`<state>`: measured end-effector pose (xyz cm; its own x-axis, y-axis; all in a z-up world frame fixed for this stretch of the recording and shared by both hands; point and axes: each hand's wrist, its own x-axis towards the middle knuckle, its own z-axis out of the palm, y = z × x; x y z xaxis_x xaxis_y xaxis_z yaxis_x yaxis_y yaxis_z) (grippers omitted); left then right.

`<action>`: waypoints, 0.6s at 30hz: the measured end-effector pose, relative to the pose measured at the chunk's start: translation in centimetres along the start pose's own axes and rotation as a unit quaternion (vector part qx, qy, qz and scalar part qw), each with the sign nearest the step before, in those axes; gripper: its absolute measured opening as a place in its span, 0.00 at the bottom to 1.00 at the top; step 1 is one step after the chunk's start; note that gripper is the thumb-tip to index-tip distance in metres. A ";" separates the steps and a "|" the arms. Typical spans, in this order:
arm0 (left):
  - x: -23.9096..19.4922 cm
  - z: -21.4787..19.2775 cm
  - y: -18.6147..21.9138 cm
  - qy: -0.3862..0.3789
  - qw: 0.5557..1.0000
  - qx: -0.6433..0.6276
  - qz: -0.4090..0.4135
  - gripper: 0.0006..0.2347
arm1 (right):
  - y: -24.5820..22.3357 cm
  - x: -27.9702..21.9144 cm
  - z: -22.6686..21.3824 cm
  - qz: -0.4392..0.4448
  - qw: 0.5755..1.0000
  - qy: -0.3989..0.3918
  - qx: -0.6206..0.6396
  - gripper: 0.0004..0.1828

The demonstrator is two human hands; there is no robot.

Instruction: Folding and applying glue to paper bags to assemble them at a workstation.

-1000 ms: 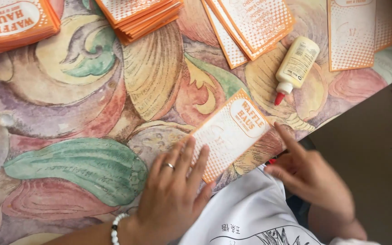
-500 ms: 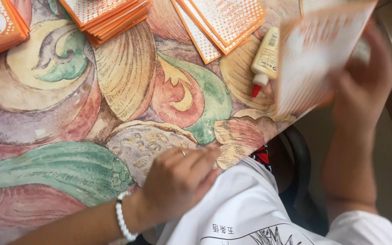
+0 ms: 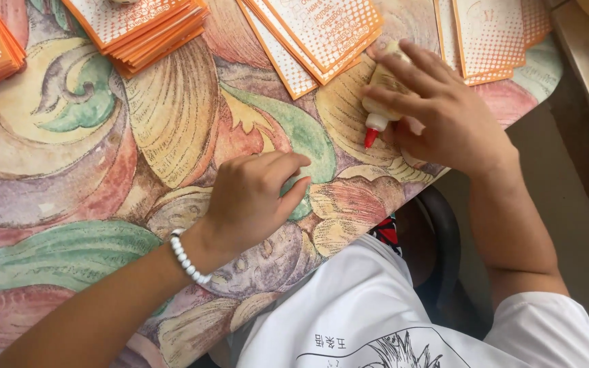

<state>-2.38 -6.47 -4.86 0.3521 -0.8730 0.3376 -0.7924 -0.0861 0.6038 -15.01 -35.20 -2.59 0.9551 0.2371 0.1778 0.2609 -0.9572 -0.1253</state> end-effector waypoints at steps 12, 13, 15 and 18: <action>2.0 -2.5 0.2 0.066 0.942 -0.320 -0.073 0.24 | -6.5 3.4 -0.1 -0.025 0.967 0.083 0.241 0.17; 2.1 -3.1 0.5 0.067 0.943 -0.318 -0.076 0.24 | -7.1 3.3 0.1 -0.028 0.966 0.083 0.244 0.17; 2.4 -4.4 1.0 0.052 0.938 -0.341 -0.028 0.12 | -8.2 3.3 0.5 -0.016 0.950 0.066 0.305 0.20; 1.6 -4.7 0.6 0.042 0.927 -0.373 -0.014 0.10 | -9.3 4.4 0.3 -0.025 0.955 0.103 0.278 0.13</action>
<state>-0.01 -5.64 -0.57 0.4301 -0.8321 0.3503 -0.2292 0.2746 0.9338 -13.24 -25.22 -0.93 0.9064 0.1876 0.3785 0.3944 -0.6965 -0.5994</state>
